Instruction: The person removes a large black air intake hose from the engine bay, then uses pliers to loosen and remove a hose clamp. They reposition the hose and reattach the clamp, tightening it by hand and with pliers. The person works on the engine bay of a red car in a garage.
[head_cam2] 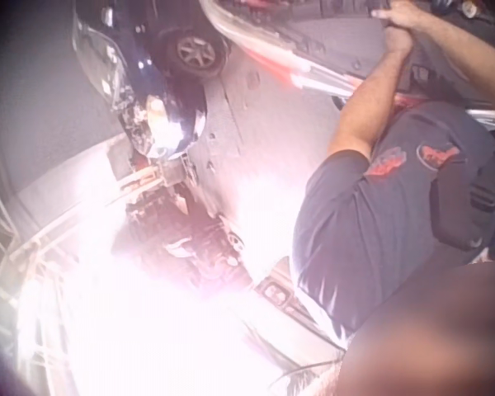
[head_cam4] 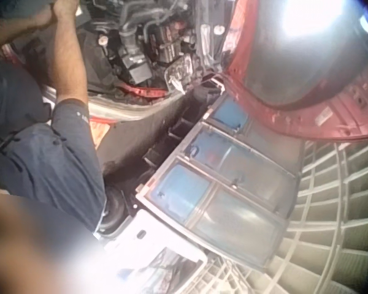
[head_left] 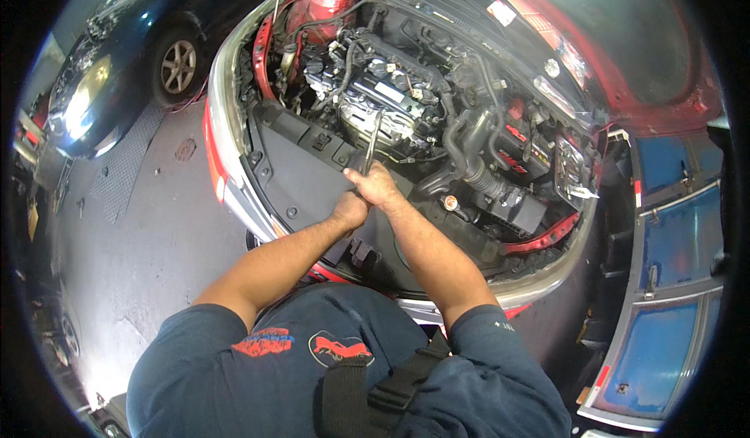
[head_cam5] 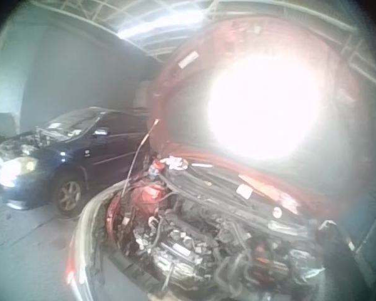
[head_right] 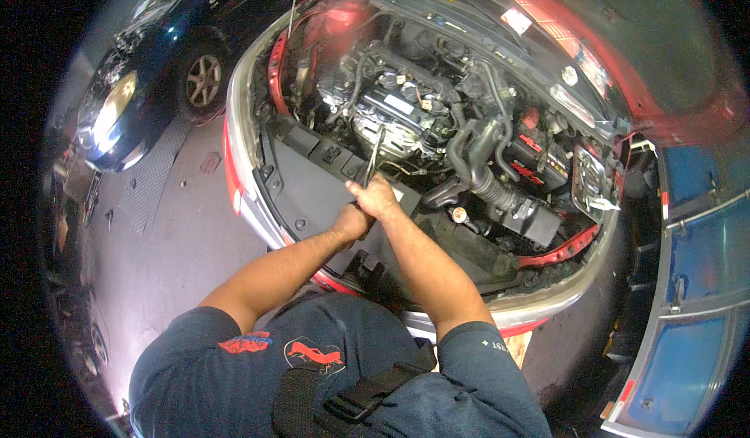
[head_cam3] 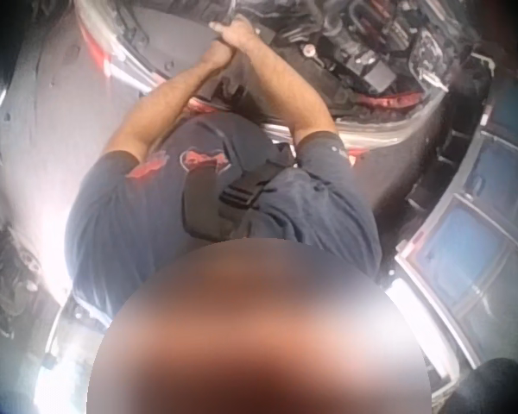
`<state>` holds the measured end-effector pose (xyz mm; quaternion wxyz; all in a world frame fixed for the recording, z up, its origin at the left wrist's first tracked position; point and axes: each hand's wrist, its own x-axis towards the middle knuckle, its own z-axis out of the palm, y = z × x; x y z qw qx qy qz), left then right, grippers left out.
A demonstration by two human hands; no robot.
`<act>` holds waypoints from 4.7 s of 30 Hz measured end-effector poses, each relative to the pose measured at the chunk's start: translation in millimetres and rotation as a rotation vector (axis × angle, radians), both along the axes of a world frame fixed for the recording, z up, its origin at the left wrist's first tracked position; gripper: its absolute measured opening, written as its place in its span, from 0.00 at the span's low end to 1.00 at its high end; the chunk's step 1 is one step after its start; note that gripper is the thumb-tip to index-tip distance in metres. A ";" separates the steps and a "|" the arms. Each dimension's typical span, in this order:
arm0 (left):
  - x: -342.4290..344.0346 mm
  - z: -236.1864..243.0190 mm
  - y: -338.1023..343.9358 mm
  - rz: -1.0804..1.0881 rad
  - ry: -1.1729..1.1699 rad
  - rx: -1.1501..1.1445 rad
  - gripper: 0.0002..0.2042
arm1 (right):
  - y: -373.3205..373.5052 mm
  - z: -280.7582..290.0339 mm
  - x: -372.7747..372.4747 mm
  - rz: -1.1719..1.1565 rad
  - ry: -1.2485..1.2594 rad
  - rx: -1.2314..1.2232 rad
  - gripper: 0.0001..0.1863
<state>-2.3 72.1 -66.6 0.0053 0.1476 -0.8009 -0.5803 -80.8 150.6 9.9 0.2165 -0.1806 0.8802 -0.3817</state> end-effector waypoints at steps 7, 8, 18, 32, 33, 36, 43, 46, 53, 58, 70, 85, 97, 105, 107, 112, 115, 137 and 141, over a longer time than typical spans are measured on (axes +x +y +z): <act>-49.8 62.2 -50.5 0.101 -0.569 1.112 0.05 | 68.4 118.2 -108.0 -0.393 0.920 -0.235 0.26; -60.4 67.5 -57.6 0.089 -0.570 1.140 0.05 | 77.9 129.6 -133.3 -0.449 0.967 -0.068 0.30; -195.8 108.5 -82.2 0.035 -0.405 1.099 0.04 | 97.3 163.7 -300.9 -0.490 0.387 0.334 0.66; -190.6 120.7 -61.4 -0.242 -0.612 1.309 0.05 | 93.8 210.3 -70.0 -0.337 0.809 0.096 0.42; -183.2 128.7 -56.5 -0.260 -0.626 1.313 0.05 | 96.4 209.2 -54.7 -0.354 0.790 0.058 0.44; -161.4 158.5 -40.8 -0.355 -0.647 1.335 0.05 | 107.3 204.7 -29.1 -0.408 0.810 0.050 0.47; -124.7 221.5 -15.2 -0.501 -0.528 1.290 0.08 | 144.2 222.9 9.2 -0.397 0.803 -0.229 0.45; -121.8 224.6 -27.2 -0.408 -0.472 1.258 0.07 | 164.9 245.6 29.8 -0.465 0.847 -0.485 0.44; -101.9 205.6 -27.3 -0.335 -0.444 1.246 0.08 | 144.1 186.2 46.6 -0.403 1.229 -0.070 0.52; -78.3 196.1 -16.2 -0.273 -0.419 1.060 0.06 | 119.1 136.6 39.5 -0.342 1.267 0.115 0.57; -44.1 179.5 -24.3 -0.355 -0.326 0.677 0.08 | 86.2 89.6 31.1 -0.391 1.276 0.155 0.55; -32.0 140.2 -16.3 -0.393 -0.171 0.504 0.14 | 83.8 128.1 53.7 -0.217 0.944 0.089 0.64; -6.8 153.6 -38.3 -0.376 -0.480 1.171 0.03 | 91.2 108.8 63.7 -0.268 0.956 0.048 0.65; -8.5 141.6 -26.3 -0.504 -0.456 1.174 0.05 | 97.3 105.7 67.9 -0.236 0.954 0.038 0.63; -6.6 141.4 -22.9 -0.511 -0.462 1.235 0.03 | 99.2 106.3 67.2 -0.234 0.936 0.034 0.63; -5.2 143.6 -19.9 -0.611 -0.416 1.227 0.07 | 102.0 106.9 64.5 -0.222 0.948 0.020 0.64; -8.2 144.9 -25.0 -0.591 -0.382 1.159 0.07 | 103.1 108.8 64.3 -0.223 0.947 0.016 0.63; -43.4 175.8 -76.8 -0.619 -0.533 0.906 0.10 | 101.1 126.7 50.9 -0.230 0.848 0.051 0.64; -42.6 180.0 -65.2 -0.553 -0.520 0.902 0.08 | 98.9 130.3 48.5 -0.252 0.828 0.035 0.64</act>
